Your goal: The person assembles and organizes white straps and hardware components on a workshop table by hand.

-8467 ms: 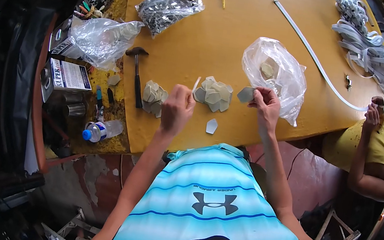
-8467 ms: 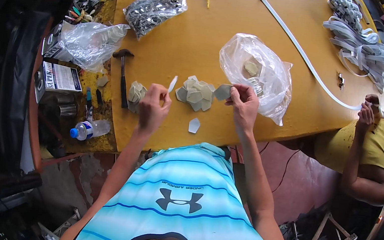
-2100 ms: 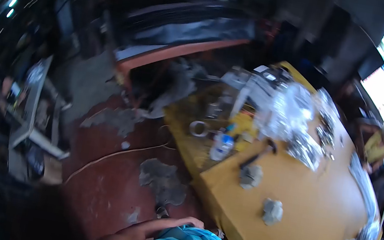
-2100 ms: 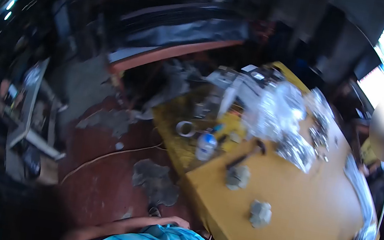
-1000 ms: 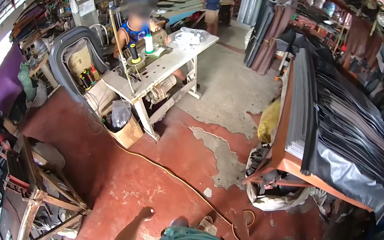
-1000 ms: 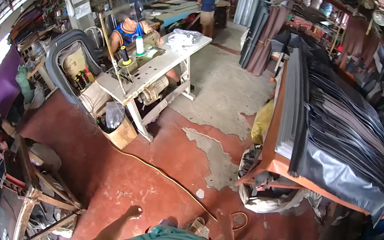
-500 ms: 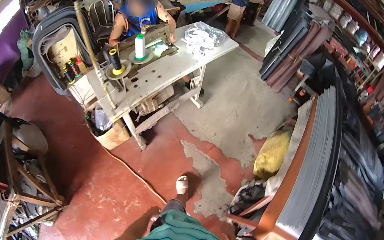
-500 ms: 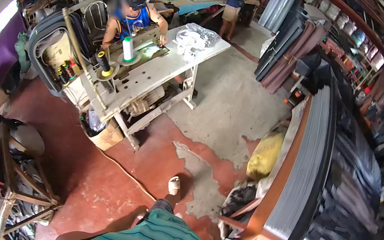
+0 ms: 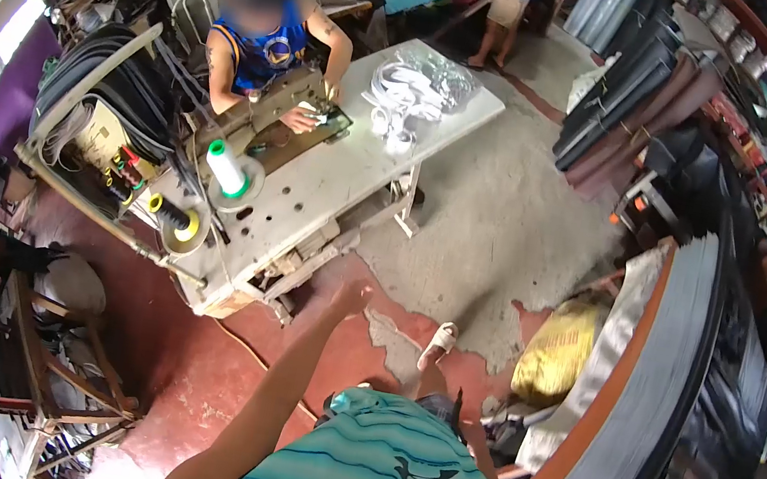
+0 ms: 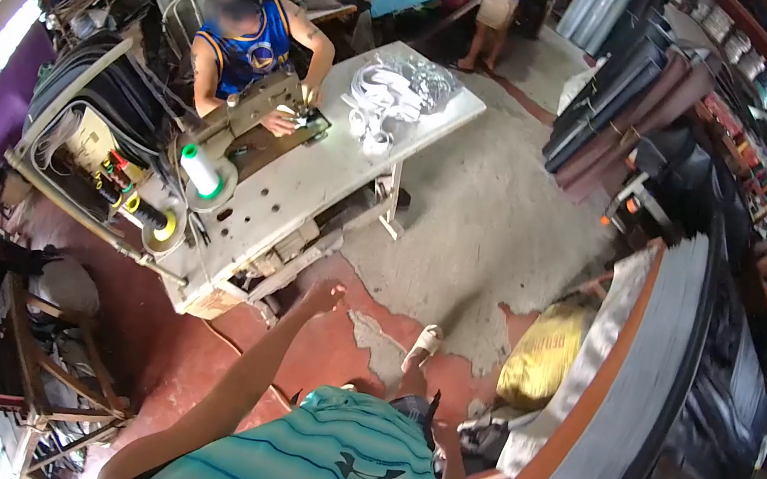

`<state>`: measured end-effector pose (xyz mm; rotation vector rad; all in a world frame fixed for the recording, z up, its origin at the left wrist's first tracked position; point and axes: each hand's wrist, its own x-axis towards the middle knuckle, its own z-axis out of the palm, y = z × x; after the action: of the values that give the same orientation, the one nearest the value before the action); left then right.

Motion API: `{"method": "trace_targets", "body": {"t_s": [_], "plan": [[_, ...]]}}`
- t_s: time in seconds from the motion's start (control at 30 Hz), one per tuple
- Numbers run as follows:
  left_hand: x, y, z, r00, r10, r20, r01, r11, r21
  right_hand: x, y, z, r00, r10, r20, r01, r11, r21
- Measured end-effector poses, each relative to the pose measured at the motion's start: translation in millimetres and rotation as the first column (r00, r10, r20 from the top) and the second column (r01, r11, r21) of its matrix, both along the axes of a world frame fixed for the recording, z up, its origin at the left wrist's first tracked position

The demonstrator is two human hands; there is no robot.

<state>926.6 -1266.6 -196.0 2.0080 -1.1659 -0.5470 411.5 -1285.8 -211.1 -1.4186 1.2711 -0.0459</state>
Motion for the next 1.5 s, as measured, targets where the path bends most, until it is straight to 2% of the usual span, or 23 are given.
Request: {"method": "trace_targets", "body": {"t_s": [0.07, 0.17, 0.2, 0.23, 0.27, 0.3, 0.33, 0.4, 0.43, 0.47, 0.53, 0.67, 0.8, 0.87, 0.9, 1.0, 1.03, 1.1, 1.3, 1.33, 1.4, 1.47, 1.5], "plan": [[7.1, -3.9, -14.6, 0.991, -0.085, -0.102, 0.108, 0.963, 0.245, 41.7, -64.1, -3.7, 0.998, 0.066, -0.019, -0.068, 0.985, -0.156], [-6.4, -4.1, -3.0, 0.962, 0.042, -0.27, 0.059, 0.932, 0.356, 68.9, -132.5, -24.1, 0.984, 0.159, -0.079, -0.177, 0.922, -0.344], [-7.7, -6.5, -0.4, 0.96, 0.015, -0.281, 0.142, 0.835, 0.532, 31.9, -179.2, -78.0, 0.981, 0.176, -0.084, -0.194, 0.924, -0.329], [-7.9, -9.5, 0.9, 0.955, -0.016, -0.298, 0.223, 0.7, 0.679, 58.1, -230.5, -125.2, 0.777, 0.604, -0.179, -0.623, 0.696, -0.357], [-7.3, -16.1, -26.2, 0.954, -0.004, -0.298, 0.215, 0.702, 0.679, 79.5, -257.5, -81.1, 0.876, 0.468, -0.113, -0.481, 0.847, -0.226], [-5.9, -25.6, -72.3, 0.991, 0.036, -0.133, 0.027, 0.897, 0.442, 105.5, -288.5, -34.2, 0.948, 0.311, -0.073, -0.316, 0.945, -0.084], [-6.3, -31.7, -94.0, 0.992, 0.128, 0.015, -0.129, 0.982, 0.142, 112.2, -324.1, -66.8, 0.933, 0.334, -0.135, -0.36, 0.877, -0.319], [-0.1, -76.2, 49.9, 0.976, 0.216, -0.042, -0.192, 0.931, 0.309, 145.7, -378.9, -16.4, 0.962, 0.213, -0.173, -0.251, 0.938, -0.241], [7.2, -105.3, 73.7, 0.93, 0.349, -0.114, -0.292, 0.89, 0.349, 160.1, -405.3, 13.0, 0.899, 0.333, -0.286, -0.424, 0.827, -0.369], [19.2, -134.2, 89.8, 0.864, 0.472, -0.173, -0.381, 0.839, 0.388, 167.6, -432.7, -0.6, 0.924, 0.301, -0.235, -0.368, 0.867, -0.336], [45.4, -181.5, 118.7, 0.882, 0.45, -0.138, -0.414, 0.882, 0.224, 189.3, -473.2, -5.7, 0.946, 0.265, -0.189, -0.313, 0.9, -0.303], [112.6, -270.5, 110.3, 0.848, 0.488, 0.206, -0.474, 0.873, -0.117, 233.2, -476.5, 30.1, 0.997, 0.051, 0.065, -0.034, 0.969, -0.245], [151.7, -319.2, 128.1, 0.805, 0.56, 0.195, -0.574, 0.819, 0.02, 244.3, -459.1, 14.8, 0.99, 0.142, 0.019, -0.143, 0.989, 0.031], [166.4, -317.5, 102.2, 0.872, 0.408, 0.271, -0.461, 0.87, 0.175, 248.2, -449.9, -4.2, 0.944, 0.315, 0.099, -0.318, 0.948, 0.007], [169.4, -314.2, 93.4, 0.868, 0.429, 0.249, -0.47, 0.872, 0.138, 264.5, -439.2, 24.3, 0.909, 0.411, 0.074, -0.39, 0.898, -0.203], [163.1, -297.3, 116.5, 0.84, 0.542, 0.028, -0.543, 0.839, 0.043, 309.8, -458.2, 49.3, 0.911, 0.411, 0.019, -0.392, 0.881, -0.266], [162.2, -290.5, 107.0, 0.812, 0.581, -0.056, -0.583, 0.812, -0.026, 337.0, -463.1, 83.8, 0.902, 0.432, 0.008, -0.425, 0.89, -0.164], [156.2, -277.7, 103.5, 0.766, 0.636, -0.098, -0.641, 0.767, -0.032, 394.8, -471.4, 119.7, 0.865, 0.486, -0.127, -0.499, 0.807, -0.315], [140.9, -242.9, 88.4, 0.534, 0.824, -0.193, -0.832, 0.552, 0.055, 567.4, -490.2, 158.4, 0.419, 0.892, -0.168, -0.57, 0.115, -0.814], [136.6, -241.7, 96.3, 0.514, 0.839, -0.181, -0.844, 0.532, 0.067, 594.2, -484.3, 173.7, 0.319, 0.922, -0.217, -0.583, 0.011, -0.812], [128.1, -243.8, 125.3, 0.278, 0.843, -0.461, -0.913, 0.381, 0.146, 637.6, -467.3, 190.5, 0.188, 0.949, -0.253, -0.581, -0.101, -0.808], [119.0, -244.1, 130.7, 0.158, 0.842, -0.516, -0.947, 0.278, 0.162, 666.5, -447.8, 193.6, -0.036, 0.866, -0.499, -0.671, -0.391, -0.63], [113.6, -243.3, 127.0, 0.107, 0.827, -0.551, -0.954, 0.242, 0.177, 676.6, -441.3, 187.2, -0.065, 0.873, -0.483, -0.661, -0.401, -0.635]]}}
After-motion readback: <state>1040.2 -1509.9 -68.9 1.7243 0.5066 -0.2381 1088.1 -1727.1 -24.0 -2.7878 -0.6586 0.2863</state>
